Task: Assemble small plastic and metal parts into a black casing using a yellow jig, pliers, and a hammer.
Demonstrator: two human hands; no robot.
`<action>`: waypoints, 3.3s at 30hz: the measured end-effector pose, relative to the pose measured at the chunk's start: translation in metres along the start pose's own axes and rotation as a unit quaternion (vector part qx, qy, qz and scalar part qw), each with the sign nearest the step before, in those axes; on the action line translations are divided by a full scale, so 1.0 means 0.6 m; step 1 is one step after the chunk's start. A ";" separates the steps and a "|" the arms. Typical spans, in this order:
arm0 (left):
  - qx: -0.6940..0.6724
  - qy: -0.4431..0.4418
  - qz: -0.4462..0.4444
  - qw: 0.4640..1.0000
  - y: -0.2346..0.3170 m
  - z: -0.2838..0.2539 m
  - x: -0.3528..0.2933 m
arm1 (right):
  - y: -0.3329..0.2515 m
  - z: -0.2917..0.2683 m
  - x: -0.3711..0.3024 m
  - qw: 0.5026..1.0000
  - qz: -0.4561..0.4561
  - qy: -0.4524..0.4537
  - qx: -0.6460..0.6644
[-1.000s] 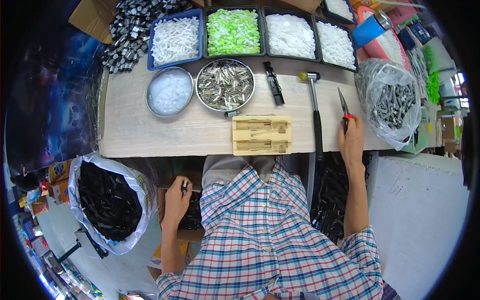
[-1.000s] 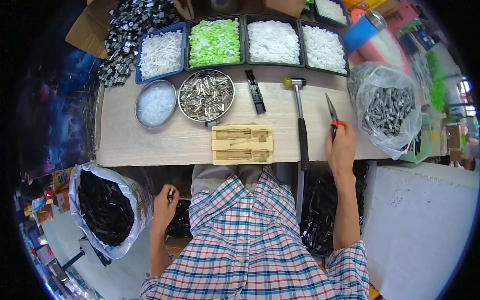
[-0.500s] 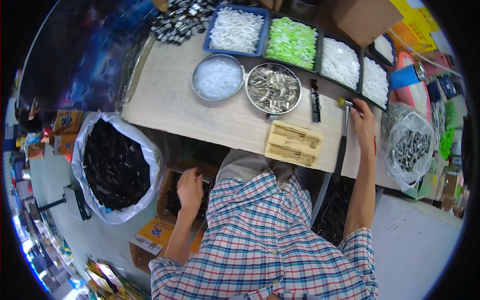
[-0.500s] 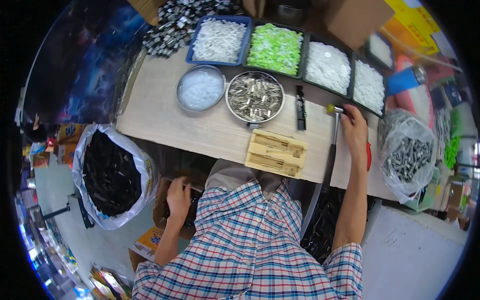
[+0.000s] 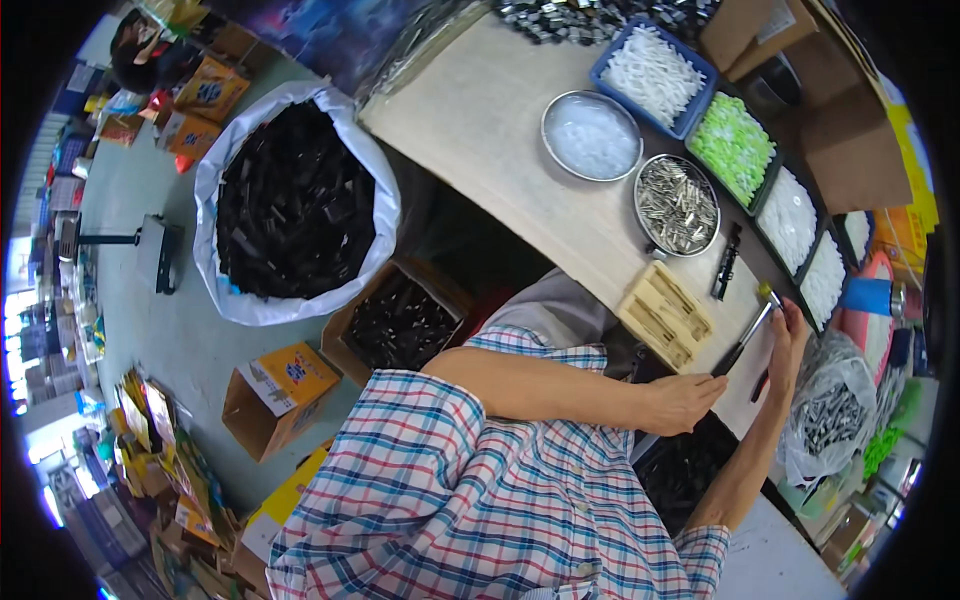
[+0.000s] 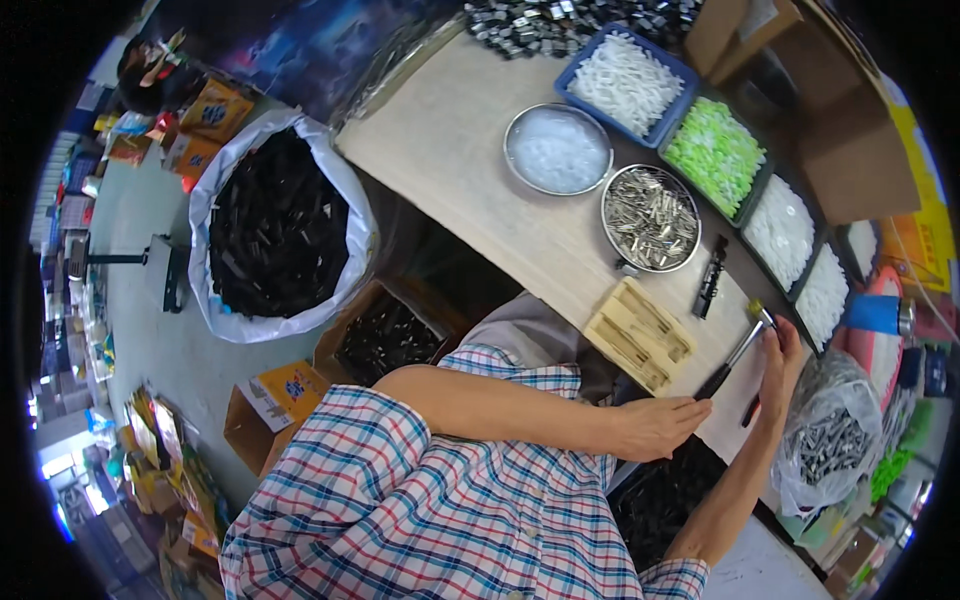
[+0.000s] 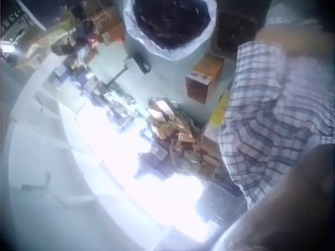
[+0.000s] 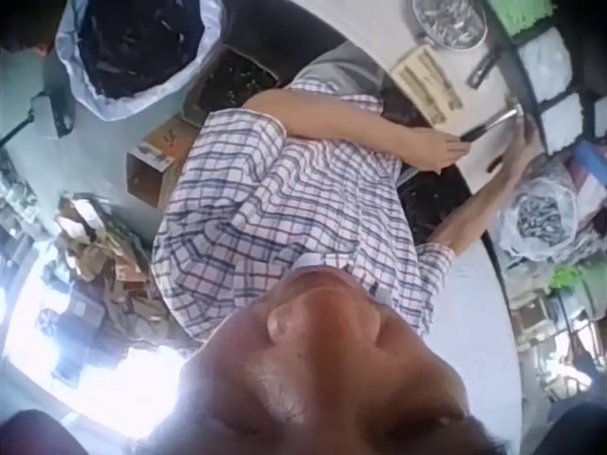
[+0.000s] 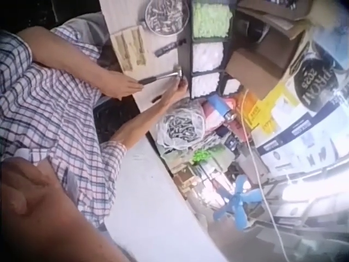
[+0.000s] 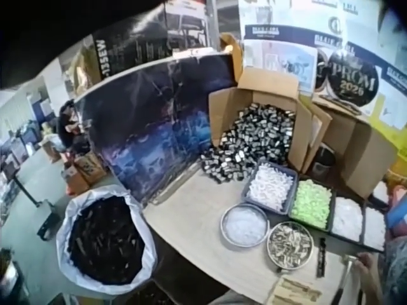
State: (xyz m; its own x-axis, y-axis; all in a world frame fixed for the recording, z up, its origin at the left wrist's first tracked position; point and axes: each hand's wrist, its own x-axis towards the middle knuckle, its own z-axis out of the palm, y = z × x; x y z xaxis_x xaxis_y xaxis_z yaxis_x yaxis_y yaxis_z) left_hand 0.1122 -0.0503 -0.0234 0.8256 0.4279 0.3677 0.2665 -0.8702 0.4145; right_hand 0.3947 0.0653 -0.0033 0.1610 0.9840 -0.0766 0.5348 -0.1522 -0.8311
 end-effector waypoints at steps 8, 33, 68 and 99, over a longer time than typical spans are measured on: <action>-0.071 0.209 0.028 0.975 -0.045 -0.122 -0.052 | -0.029 0.035 -0.015 0.999 -0.022 0.044 -0.006; 0.448 0.129 -0.593 0.656 -0.266 -0.522 -0.631 | -0.210 0.204 -0.139 0.961 -0.192 0.171 -0.101; 0.044 0.135 0.002 0.990 -0.128 -0.209 -0.094 | -0.198 0.200 -0.189 0.980 -0.165 0.111 0.014; 0.187 0.351 -0.233 0.888 -0.557 -0.492 -0.109 | -0.253 0.262 -0.252 0.918 -0.284 0.008 -0.277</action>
State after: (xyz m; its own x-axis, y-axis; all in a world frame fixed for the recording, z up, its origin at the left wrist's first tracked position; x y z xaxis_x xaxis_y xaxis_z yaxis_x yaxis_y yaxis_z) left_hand -0.1775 0.2844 0.0598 0.1043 0.6962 0.7102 0.7523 -0.5223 0.4015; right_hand 0.1588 -0.0457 0.0482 -0.2645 0.9183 0.2946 0.8753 0.3568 -0.3263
